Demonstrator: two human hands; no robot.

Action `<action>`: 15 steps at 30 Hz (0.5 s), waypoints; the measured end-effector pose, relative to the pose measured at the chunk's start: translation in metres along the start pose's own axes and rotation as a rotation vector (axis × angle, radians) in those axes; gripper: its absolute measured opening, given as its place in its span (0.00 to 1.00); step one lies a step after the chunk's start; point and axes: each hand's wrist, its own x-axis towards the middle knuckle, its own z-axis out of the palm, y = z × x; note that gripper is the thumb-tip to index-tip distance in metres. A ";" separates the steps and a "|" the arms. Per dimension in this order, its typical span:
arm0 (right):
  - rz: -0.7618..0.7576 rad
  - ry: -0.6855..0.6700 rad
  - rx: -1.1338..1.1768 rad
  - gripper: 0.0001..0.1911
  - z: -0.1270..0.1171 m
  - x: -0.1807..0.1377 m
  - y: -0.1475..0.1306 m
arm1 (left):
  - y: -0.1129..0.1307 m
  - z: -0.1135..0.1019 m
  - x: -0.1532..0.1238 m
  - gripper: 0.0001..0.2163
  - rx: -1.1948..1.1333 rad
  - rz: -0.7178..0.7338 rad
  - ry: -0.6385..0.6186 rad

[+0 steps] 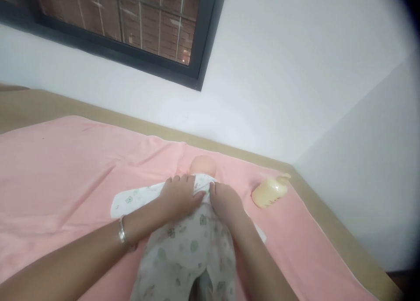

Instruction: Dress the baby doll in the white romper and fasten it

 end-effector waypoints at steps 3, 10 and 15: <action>-0.069 0.078 -0.043 0.14 -0.007 -0.016 -0.011 | -0.010 0.002 0.013 0.24 -0.171 -0.063 -0.085; -0.133 0.098 -0.099 0.08 -0.014 -0.026 -0.021 | -0.004 -0.002 0.006 0.23 -0.035 -0.045 -0.060; 0.021 0.027 0.037 0.16 -0.004 -0.004 -0.005 | 0.005 -0.006 -0.010 0.21 0.090 0.095 0.039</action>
